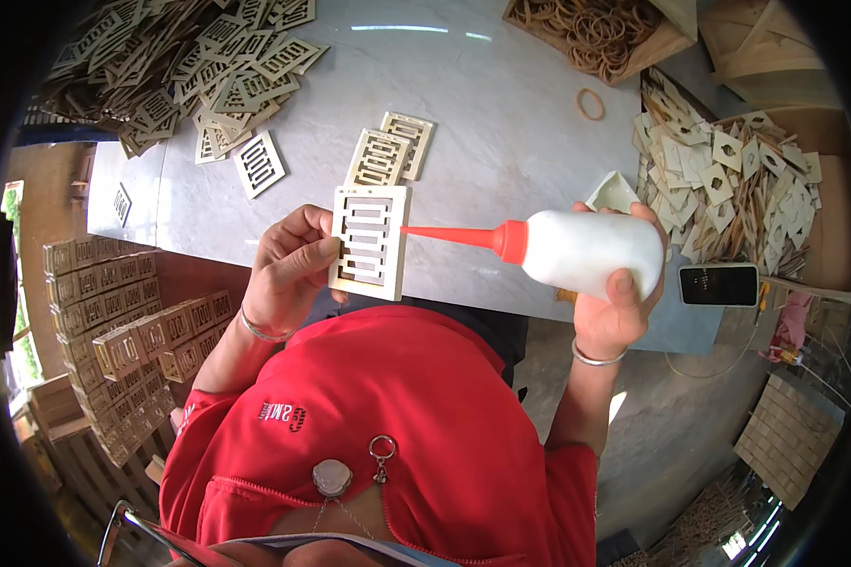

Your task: Assemble small laser-cut wooden boxes by applying glue to the edges and securing the pieces with rubber bands.

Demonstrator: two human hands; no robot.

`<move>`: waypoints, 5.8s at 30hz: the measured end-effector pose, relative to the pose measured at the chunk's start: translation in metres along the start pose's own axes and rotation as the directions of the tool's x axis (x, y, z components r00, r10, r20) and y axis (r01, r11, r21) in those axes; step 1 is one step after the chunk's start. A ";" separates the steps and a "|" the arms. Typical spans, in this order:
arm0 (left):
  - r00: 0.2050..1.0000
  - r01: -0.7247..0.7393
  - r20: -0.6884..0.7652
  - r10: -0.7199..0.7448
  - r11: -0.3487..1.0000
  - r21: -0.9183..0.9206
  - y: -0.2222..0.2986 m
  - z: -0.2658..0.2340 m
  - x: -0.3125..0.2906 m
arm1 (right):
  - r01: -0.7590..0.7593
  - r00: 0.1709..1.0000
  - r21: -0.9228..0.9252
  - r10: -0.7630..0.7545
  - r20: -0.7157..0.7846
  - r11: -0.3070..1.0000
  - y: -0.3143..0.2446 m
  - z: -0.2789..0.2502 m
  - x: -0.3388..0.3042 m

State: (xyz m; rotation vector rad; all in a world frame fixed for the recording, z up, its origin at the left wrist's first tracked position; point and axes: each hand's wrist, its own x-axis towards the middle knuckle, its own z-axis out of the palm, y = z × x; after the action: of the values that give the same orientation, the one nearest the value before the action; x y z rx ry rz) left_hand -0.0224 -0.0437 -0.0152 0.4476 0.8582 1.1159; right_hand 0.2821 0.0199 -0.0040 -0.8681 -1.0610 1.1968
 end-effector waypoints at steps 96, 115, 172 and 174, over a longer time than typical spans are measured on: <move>0.986 -0.059 -0.117 0.122 0.896 0.440 0.016 0.006 -0.014 | 0.135 0.974 -0.153 -0.103 0.201 0.979 -0.010 0.044 0.016; 0.998 -0.017 -0.054 0.022 0.997 0.080 0.009 0.001 -0.005 | -0.026 0.999 0.036 0.028 -0.045 0.999 0.005 0.011 0.012; 0.995 -0.005 -0.080 0.051 0.871 0.491 -0.083 0.007 0.069 | -0.039 0.810 -0.934 -0.536 -0.238 0.356 0.021 -0.182 -0.005; 0.996 -0.001 -0.071 0.046 0.846 0.534 -0.086 0.005 0.073 | -0.064 0.863 -0.937 -0.452 -0.225 0.345 0.005 -0.167 0.032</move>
State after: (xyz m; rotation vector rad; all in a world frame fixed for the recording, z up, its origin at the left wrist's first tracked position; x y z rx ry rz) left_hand 0.0453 -0.0105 -0.0993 0.8817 1.2453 0.9082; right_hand 0.4413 0.0552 -0.0520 -1.7424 -1.3820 -0.0285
